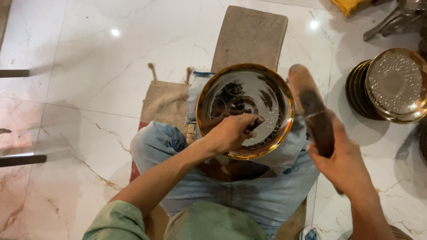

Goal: The person sits cross-legged on the floor with a brass plate resting on a cushioned support on their lap. They hold a punch against the plate's surface with one hand and repeatedly strike it with a wooden mallet held in the other hand, working around the plate to emboss decorative patterns, repositioning the punch between strikes.

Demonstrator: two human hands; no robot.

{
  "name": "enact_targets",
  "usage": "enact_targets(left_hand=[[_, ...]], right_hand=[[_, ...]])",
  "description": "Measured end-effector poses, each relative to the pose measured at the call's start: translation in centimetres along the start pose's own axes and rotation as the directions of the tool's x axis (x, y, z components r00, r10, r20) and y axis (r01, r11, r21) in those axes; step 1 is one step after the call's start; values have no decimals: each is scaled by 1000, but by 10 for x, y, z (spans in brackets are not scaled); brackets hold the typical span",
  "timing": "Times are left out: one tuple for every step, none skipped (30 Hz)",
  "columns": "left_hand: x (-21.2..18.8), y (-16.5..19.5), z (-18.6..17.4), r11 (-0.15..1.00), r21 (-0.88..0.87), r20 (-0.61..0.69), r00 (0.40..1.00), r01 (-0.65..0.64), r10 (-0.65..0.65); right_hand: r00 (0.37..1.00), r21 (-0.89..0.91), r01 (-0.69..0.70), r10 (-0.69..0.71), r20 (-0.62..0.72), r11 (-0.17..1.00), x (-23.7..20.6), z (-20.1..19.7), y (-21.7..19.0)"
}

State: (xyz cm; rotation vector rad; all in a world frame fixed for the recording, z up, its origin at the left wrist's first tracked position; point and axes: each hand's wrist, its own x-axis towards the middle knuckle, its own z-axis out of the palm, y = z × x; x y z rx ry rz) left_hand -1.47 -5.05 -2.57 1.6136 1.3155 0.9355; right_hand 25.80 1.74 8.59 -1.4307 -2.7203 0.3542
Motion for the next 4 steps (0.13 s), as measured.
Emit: enact_targets(left_hand=[[2,0,-1,1000,-16,-3,1000,-15,15],[4,0,-2,1000,23,27,1000,0,-1],[4,-1,-4,998,61,61,998,20,-24],[3,-1,-4,994,98,101,994,41,-51]], right_hand=[[989,-197,-16,45,142,980,-4,-4,1],[957,-385,-2,114,268,923,-4,-6,2],[956,-197,-141,185,227,970,-2,-4,0],[942,6,-274,267,205,962,-1,-1,-2]])
